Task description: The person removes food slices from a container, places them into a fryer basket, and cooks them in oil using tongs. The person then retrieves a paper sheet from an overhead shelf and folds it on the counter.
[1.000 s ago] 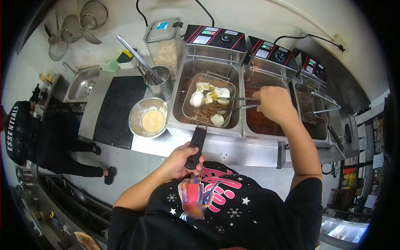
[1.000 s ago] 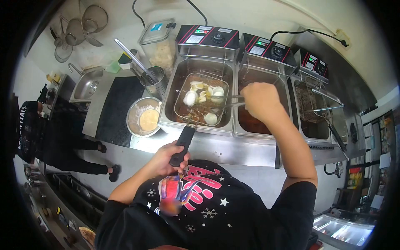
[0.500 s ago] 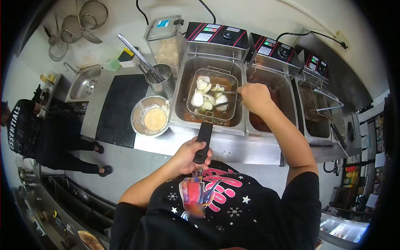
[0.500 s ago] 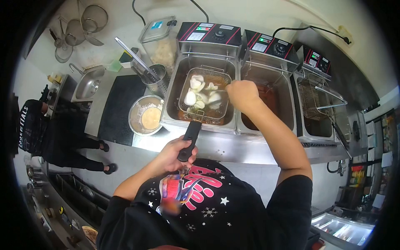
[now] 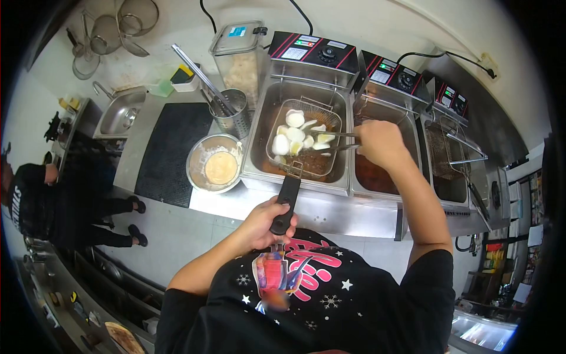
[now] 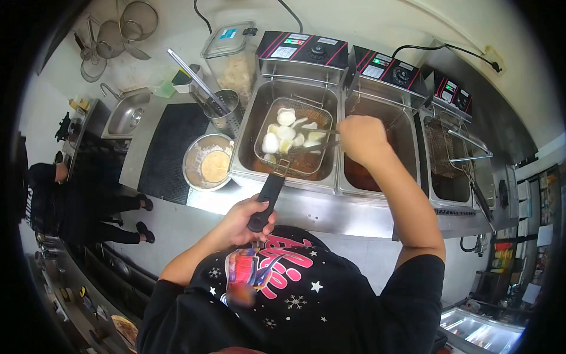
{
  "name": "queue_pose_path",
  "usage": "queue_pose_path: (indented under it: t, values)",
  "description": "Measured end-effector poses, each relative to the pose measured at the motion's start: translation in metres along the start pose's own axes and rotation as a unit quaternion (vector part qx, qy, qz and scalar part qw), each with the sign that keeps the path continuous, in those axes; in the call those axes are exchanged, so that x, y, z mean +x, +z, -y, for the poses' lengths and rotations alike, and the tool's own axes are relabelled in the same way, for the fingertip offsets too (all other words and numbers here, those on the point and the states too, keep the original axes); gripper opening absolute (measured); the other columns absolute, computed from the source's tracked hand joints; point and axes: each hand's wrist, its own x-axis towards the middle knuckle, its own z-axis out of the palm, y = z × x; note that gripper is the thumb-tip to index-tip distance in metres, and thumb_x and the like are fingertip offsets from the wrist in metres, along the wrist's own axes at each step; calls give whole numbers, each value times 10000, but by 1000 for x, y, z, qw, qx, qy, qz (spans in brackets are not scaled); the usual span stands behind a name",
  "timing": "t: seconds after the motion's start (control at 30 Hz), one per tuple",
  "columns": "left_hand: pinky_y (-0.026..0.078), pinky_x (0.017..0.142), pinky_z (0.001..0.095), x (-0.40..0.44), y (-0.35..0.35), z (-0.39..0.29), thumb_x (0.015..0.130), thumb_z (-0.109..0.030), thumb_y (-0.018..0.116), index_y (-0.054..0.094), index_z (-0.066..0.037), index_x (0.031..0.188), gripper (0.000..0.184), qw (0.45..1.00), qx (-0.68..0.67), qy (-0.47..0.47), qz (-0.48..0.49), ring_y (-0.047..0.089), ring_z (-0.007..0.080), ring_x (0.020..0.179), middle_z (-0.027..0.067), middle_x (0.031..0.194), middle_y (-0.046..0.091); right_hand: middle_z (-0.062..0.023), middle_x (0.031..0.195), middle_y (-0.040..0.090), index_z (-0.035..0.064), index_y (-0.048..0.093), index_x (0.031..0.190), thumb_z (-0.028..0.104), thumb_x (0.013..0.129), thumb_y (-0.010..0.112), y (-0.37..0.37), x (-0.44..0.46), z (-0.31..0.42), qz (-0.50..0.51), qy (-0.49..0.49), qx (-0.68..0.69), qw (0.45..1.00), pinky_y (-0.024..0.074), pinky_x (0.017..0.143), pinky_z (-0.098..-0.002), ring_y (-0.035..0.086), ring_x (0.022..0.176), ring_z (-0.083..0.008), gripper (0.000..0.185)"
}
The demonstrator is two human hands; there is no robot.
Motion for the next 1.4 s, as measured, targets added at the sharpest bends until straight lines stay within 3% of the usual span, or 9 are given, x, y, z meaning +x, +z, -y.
queue_pose_path:
  t: [0.13, 0.23, 0.33, 0.53, 0.83, 0.87, 1.07, 1.27, 1.4]
  values:
    - [486, 488, 351, -10, -7, -3, 912, -157, 436, 373, -94, 1055, 169, 1000, -4, -3, 23, 572, 222, 590, 117, 782, 568, -75, 829, 623, 122, 669, 899, 155, 627, 721, -48, -33, -12, -69, -9, 42, 997, 498, 719, -384, 623, 809, -279, 279]
    - [488, 489, 354, -14, -8, -3, 911, -152, 437, 370, -93, 1056, 171, 1000, -5, -4, 24, 572, 222, 596, 119, 784, 565, -65, 815, 618, 131, 677, 902, 142, 621, 722, -59, -44, -9, -58, -33, 34, 997, 497, 704, -385, 623, 795, -268, 284]
    - [484, 491, 354, -9, -6, -2, 907, -155, 440, 368, -97, 1062, 180, 1000, 4, -5, 18, 566, 216, 599, 115, 789, 564, -55, 824, 623, 147, 685, 912, 147, 617, 724, -35, -33, 2, -3, -88, -6, 996, 500, 701, -380, 626, 800, -258, 297]
    - [508, 497, 358, -5, -2, -1, 915, -147, 434, 354, -94, 1048, 164, 1000, 10, -4, 15, 580, 229, 607, 122, 797, 569, -48, 848, 638, 185, 691, 950, 183, 625, 726, 26, 5, 17, 6, -115, 39, 993, 503, 696, -376, 630, 813, -255, 327]
    - [510, 492, 348, -2, 0, 7, 917, -147, 427, 363, -96, 1041, 148, 1000, 10, 4, 20, 582, 225, 609, 118, 794, 566, -69, 859, 652, 188, 695, 877, 146, 698, 643, 46, 14, -1, -77, -40, 54, 995, 520, 670, -384, 644, 791, -271, 191]
    - [512, 490, 345, -4, -2, 7, 917, -147, 426, 364, -95, 1042, 148, 1000, 7, 4, 23, 583, 225, 611, 118, 794, 565, -84, 833, 657, 149, 692, 834, 121, 719, 595, 49, 16, -3, -79, -31, 38, 996, 528, 645, -381, 655, 758, -279, 152]
    - [507, 478, 350, -2, 6, 7, 913, -139, 422, 366, -92, 1059, 164, 1000, 18, 0, 23, 581, 221, 603, 115, 792, 566, -66, 839, 633, 149, 681, 904, 177, 682, 681, 72, 23, 11, -51, -7, 1, 999, 514, 669, -377, 637, 795, -263, 224]
    - [495, 474, 349, 11, 0, 4, 907, -136, 418, 371, -95, 1081, 185, 1000, 11, 23, 11, 575, 207, 594, 105, 783, 571, -74, 853, 622, 160, 682, 917, 186, 671, 692, 33, 4, 6, -21, -63, 52, 996, 500, 710, -394, 622, 839, -270, 248]
    - [492, 476, 338, -1, -2, 1, 905, -139, 415, 373, -97, 1085, 190, 1000, -6, 11, 14, 569, 203, 586, 103, 786, 574, -74, 851, 623, 164, 685, 932, 195, 662, 702, -19, -20, -12, -35, -31, 36, 998, 493, 726, -396, 617, 847, -271, 272]
